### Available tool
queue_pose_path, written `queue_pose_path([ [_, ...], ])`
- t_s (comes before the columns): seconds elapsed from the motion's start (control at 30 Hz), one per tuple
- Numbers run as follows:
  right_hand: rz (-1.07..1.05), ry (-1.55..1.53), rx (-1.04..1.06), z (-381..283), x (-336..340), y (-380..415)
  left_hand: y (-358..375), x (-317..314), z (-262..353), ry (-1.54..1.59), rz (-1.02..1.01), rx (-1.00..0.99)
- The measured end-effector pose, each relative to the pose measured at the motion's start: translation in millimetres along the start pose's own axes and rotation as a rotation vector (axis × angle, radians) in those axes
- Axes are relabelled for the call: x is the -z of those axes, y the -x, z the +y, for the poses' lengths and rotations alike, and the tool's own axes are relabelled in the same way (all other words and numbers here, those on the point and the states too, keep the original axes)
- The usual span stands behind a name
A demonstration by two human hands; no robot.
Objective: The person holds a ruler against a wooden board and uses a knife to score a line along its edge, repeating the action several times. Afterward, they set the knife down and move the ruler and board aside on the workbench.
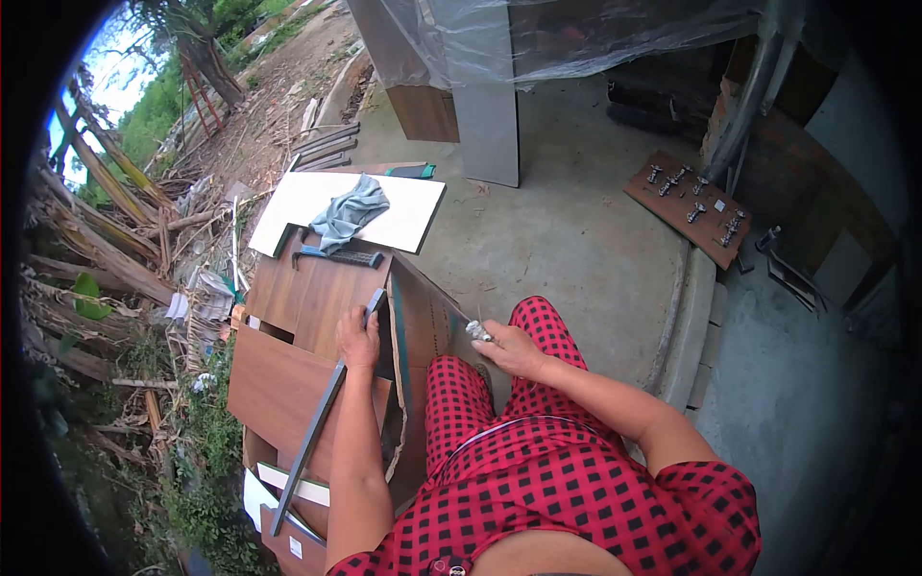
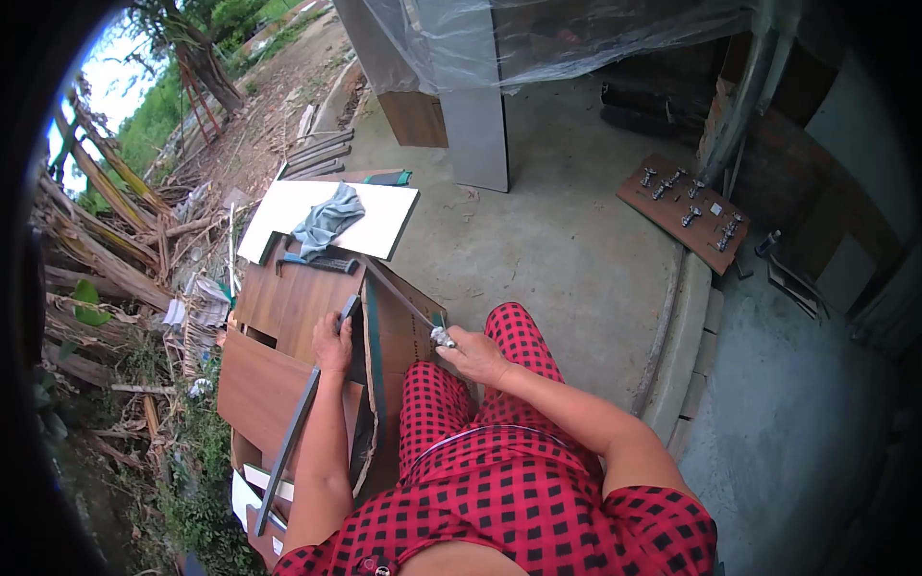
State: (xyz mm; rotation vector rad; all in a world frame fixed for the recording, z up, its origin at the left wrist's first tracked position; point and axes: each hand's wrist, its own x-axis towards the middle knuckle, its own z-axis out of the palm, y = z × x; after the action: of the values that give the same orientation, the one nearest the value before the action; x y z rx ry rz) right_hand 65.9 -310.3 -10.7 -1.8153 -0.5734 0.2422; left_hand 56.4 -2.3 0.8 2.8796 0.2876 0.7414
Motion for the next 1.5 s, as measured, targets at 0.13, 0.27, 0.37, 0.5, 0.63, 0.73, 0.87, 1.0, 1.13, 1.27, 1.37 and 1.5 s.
queue_pose_path([
  [0.13,-0.119,-0.192,-0.236,30.6,27.7,33.9,3.7,-3.9,0.3,-0.035,0.071,-0.004],
  [0.27,-0.051,-0.441,-0.397,39.9,36.6,36.2,2.1,-1.4,-3.1,-0.025,0.072,0.049],
  [0.37,0.001,-0.513,-0.401,42.5,37.2,32.1,-0.8,-2.3,-8.3,-0.075,0.046,0.088],
  [0.5,-0.041,-0.482,-0.385,43.3,32.6,26.1,-1.6,-2.6,-9.2,-0.11,0.049,0.107],
  [0.63,-0.03,-0.461,-0.409,42.4,31.7,26.1,0.3,-2.5,-6.0,-0.142,0.014,0.135],
  [0.73,-0.027,-0.458,-0.396,42.9,30.2,24.3,0.1,-6.8,-2.3,-0.171,0.06,0.131],
  [0.87,-0.001,-0.401,-0.373,45.1,33.0,27.7,2.9,-12.3,-4.4,-0.275,0.081,0.118],
  [1.0,0.026,-0.37,-0.397,37.4,35.9,36.4,4.1,-18.4,-8.5,-0.283,0.103,0.071],
  [1.13,0.005,-0.27,-0.372,28.3,31.8,43.5,5.2,-18.6,-11.6,-0.272,0.128,0.089],
  [1.27,-0.086,0.048,-0.111,24.5,21.1,27.8,4.4,-11.6,-5.0,-0.231,0.112,0.154],
  [1.37,-0.124,0.255,0.064,-10.1,3.0,-7.9,3.5,-9.4,-2.8,-0.216,0.078,0.2],
  [1.5,-0.112,0.46,0.137,-35.5,-34.6,-59.3,4.0,-7.9,-2.6,-0.187,0.087,0.222],
])
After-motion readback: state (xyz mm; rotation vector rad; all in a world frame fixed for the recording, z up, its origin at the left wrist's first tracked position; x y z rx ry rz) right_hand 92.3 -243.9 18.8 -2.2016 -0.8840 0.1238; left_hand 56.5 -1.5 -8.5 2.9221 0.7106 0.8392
